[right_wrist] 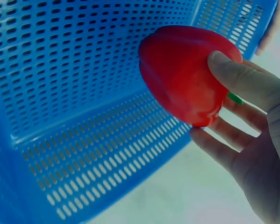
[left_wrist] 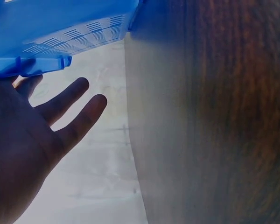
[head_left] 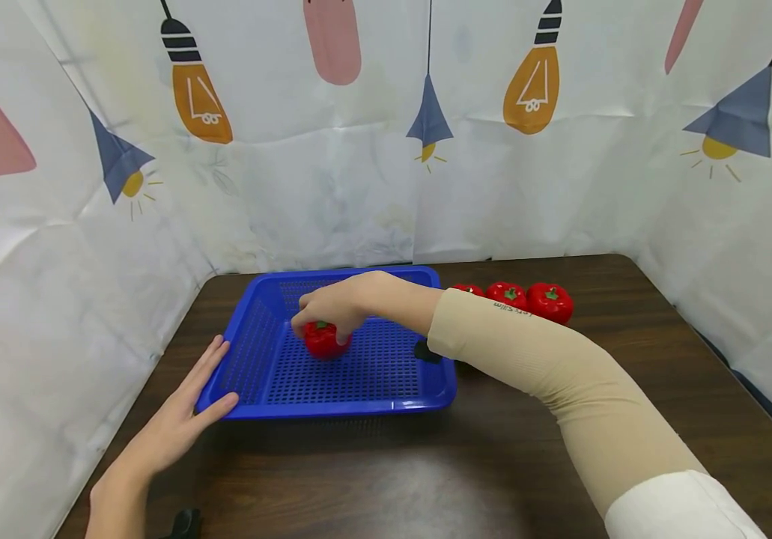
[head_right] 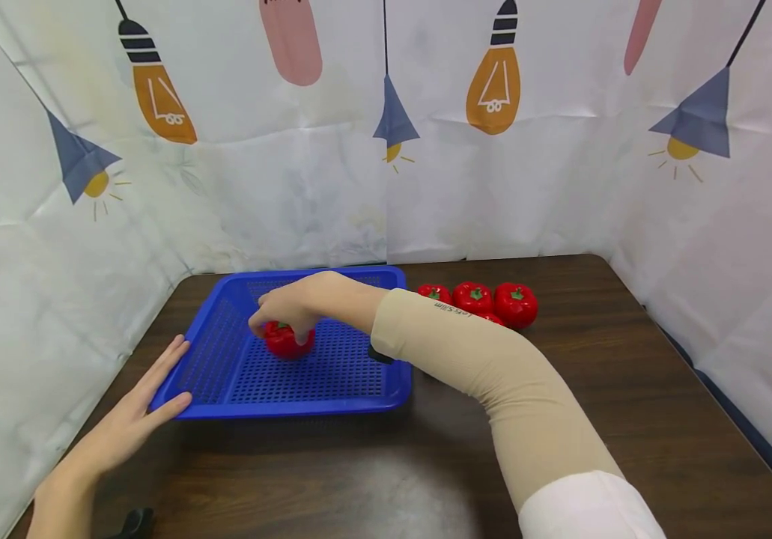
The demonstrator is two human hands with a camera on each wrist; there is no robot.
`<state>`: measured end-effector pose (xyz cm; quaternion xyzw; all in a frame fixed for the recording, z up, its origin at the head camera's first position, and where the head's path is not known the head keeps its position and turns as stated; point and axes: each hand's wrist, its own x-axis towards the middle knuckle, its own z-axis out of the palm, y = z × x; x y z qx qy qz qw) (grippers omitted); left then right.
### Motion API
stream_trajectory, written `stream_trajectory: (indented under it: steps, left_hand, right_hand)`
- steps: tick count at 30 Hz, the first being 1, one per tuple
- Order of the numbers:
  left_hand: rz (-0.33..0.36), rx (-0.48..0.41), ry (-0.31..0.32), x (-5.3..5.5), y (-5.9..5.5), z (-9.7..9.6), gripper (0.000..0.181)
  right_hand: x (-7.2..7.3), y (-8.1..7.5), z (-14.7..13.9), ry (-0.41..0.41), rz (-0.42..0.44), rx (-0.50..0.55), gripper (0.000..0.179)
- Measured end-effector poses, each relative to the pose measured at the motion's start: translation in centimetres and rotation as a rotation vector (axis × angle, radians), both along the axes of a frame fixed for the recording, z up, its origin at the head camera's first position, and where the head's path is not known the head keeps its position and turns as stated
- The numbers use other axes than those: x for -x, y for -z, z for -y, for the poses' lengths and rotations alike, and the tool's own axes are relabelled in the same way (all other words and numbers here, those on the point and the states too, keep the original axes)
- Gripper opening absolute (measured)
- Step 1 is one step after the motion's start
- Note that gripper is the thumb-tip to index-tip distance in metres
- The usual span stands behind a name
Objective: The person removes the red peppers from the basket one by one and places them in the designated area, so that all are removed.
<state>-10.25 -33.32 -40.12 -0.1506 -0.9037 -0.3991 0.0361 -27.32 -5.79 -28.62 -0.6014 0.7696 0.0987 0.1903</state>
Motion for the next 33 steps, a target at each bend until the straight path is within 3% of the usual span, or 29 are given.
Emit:
stream_trajectory:
  steps: [15,33]
  left_hand:
    - [-0.006,0.007,-0.007,0.1,0.1,-0.1,0.079]
    - [0.002,0.003,-0.012,-0.1,-0.1,-0.3,0.080]
  right_hand:
    - [-1.3,-1.2,-5.6,-0.019,-0.018,0.105,0.056]
    - [-2.4,-3.6,-13.2,0.070,0.076,0.327,0.053]
